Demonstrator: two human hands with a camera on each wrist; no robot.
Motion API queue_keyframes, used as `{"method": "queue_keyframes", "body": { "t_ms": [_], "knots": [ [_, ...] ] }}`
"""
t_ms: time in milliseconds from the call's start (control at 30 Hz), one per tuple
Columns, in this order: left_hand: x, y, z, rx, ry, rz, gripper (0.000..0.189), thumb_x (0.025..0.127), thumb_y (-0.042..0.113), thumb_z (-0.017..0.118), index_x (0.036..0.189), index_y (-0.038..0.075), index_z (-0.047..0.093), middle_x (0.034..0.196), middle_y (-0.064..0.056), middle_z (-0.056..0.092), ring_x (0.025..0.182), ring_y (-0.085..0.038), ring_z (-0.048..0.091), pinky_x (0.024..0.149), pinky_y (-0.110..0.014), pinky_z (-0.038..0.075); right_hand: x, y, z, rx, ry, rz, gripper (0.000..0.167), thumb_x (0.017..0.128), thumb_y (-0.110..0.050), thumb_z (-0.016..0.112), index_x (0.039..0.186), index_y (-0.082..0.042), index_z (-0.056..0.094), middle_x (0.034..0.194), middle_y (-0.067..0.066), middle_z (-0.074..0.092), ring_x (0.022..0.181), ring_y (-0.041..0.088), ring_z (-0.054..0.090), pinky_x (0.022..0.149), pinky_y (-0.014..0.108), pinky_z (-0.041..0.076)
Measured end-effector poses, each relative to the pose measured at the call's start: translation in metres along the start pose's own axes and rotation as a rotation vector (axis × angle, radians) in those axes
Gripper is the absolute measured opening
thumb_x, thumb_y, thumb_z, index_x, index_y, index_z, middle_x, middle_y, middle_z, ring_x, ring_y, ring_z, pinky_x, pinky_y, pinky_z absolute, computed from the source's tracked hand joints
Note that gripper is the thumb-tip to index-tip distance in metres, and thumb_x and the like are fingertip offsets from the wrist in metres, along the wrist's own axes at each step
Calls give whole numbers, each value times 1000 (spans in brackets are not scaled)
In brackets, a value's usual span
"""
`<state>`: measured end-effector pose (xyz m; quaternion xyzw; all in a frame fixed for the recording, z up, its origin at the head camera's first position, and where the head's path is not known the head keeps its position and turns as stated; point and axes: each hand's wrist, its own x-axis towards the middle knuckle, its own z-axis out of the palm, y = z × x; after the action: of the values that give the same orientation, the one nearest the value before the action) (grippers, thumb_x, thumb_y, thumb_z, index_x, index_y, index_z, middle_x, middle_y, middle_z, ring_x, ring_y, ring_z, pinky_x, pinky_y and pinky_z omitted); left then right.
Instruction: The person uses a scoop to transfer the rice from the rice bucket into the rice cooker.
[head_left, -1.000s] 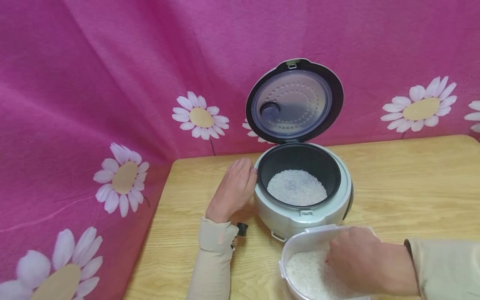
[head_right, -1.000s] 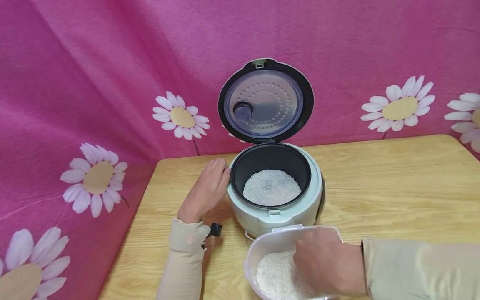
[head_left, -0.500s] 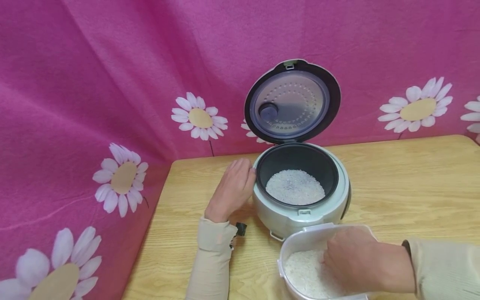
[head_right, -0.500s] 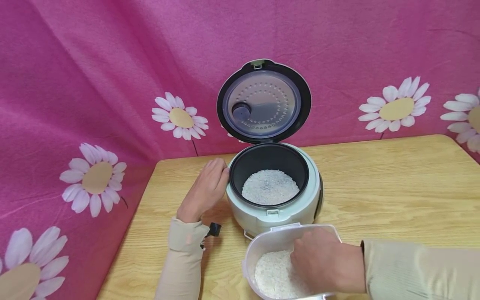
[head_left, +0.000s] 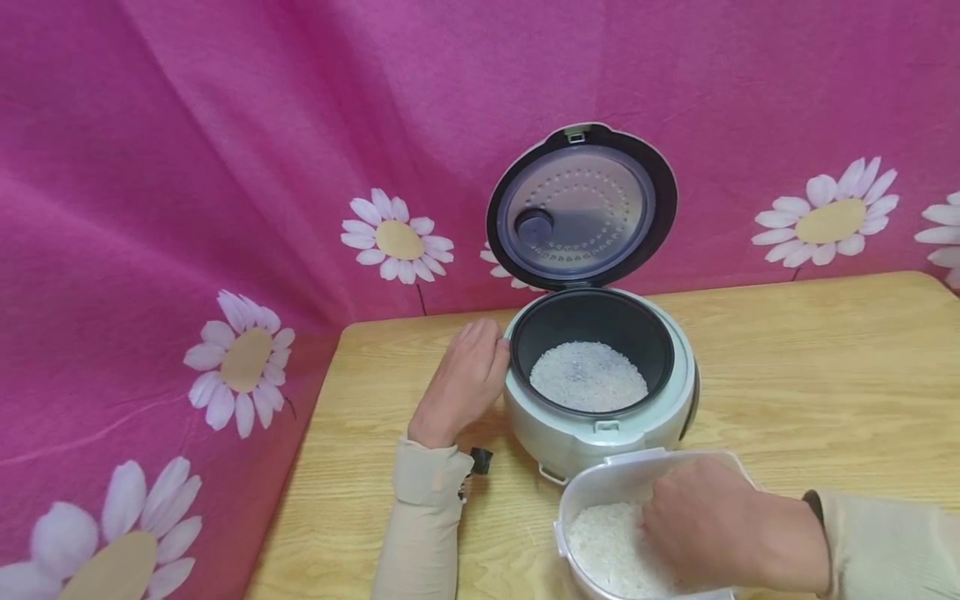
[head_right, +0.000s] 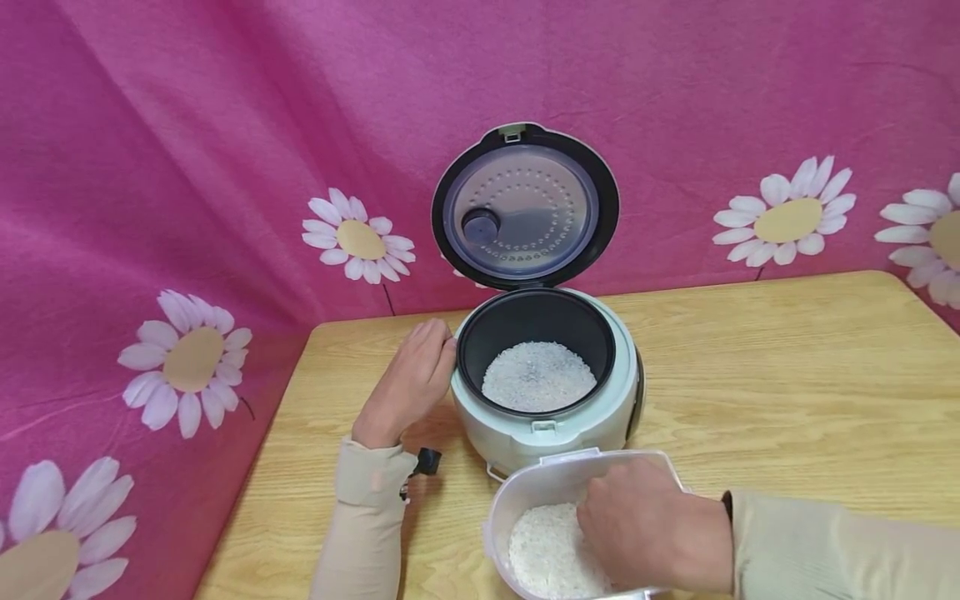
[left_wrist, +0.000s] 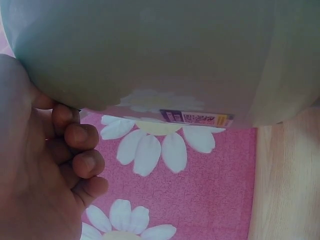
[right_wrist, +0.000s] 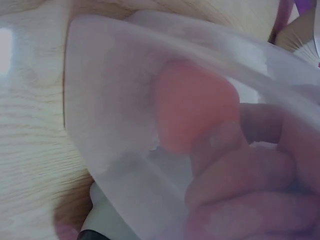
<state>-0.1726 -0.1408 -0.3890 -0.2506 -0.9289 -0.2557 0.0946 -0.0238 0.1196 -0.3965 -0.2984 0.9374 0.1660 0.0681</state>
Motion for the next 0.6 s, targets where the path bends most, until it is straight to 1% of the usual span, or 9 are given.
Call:
{"method": "queue_keyframes", "body": {
  "t_ms": [133,233,367,500,600],
  "knots": [
    [0,0,0,7,10,11,13,106,25,47,101,13,52,86,-1,48,86,-14,47,82,-29,45,-2,-2,-1,-10,60,17,56,84,-54,71,51,-21,41,48,-5,34,46,14,31,40,42,38],
    [0,0,0,9,12,15,14,106,25,46,100,14,52,86,-1,48,86,-14,47,82,-29,45,-3,-3,-1,-12,87,22,57,85,-55,71,50,-21,41,49,-5,35,45,14,33,39,42,38],
    [-1,0,-1,7,14,8,15,106,26,46,99,14,51,86,-1,47,86,-15,46,82,-29,45,-2,-2,2,-4,86,25,56,83,-56,72,51,-21,42,49,-4,36,45,15,35,39,42,38],
    [-1,-1,-1,9,21,18,15,106,25,46,98,13,51,85,-2,47,85,-15,46,80,-29,44,-1,-2,3,2,90,22,56,82,-55,73,51,-22,41,48,-5,36,45,15,35,39,42,38],
    [-1,-1,0,12,21,26,15,106,24,45,98,13,51,85,-2,46,84,-15,46,80,-29,43,-1,-2,4,-1,96,16,55,78,-55,76,51,-22,42,49,-4,36,45,15,36,39,42,38]
  ]
}}
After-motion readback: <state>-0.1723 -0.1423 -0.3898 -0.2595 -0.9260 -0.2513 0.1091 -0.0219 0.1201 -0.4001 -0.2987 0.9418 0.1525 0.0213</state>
